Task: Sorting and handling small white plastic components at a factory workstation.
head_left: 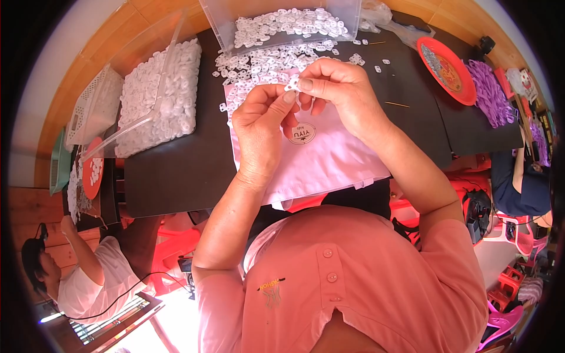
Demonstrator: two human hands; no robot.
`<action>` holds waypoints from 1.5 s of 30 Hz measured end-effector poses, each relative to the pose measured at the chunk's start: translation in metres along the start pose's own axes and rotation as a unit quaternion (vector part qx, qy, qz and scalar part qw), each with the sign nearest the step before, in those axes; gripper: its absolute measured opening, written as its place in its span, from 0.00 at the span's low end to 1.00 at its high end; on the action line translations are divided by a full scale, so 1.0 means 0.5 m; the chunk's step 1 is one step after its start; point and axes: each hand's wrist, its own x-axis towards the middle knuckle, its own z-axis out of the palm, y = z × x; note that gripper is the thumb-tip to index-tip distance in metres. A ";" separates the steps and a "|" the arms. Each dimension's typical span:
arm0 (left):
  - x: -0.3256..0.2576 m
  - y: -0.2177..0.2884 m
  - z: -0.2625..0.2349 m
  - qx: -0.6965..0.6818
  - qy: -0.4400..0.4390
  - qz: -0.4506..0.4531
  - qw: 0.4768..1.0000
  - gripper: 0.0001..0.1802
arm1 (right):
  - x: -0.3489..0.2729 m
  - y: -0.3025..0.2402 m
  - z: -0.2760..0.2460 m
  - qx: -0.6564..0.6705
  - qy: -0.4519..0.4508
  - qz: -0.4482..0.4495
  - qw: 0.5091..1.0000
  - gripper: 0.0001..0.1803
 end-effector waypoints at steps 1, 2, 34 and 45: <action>0.000 0.000 0.000 0.001 0.002 0.000 1.000 0.06 | 0.000 -0.001 0.001 -0.004 -0.004 0.010 1.000 0.07; 0.000 0.000 0.000 0.002 0.005 0.001 1.000 0.06 | -0.001 -0.001 0.002 -0.003 -0.005 0.010 1.000 0.07; -0.004 0.005 -0.012 -0.035 -0.110 0.085 0.990 0.15 | -0.006 -0.038 -0.027 0.038 -0.159 0.103 0.981 0.12; -0.022 0.012 0.006 -0.079 -0.108 0.118 0.984 0.16 | -0.016 -0.022 -0.017 0.108 -0.186 0.095 0.972 0.10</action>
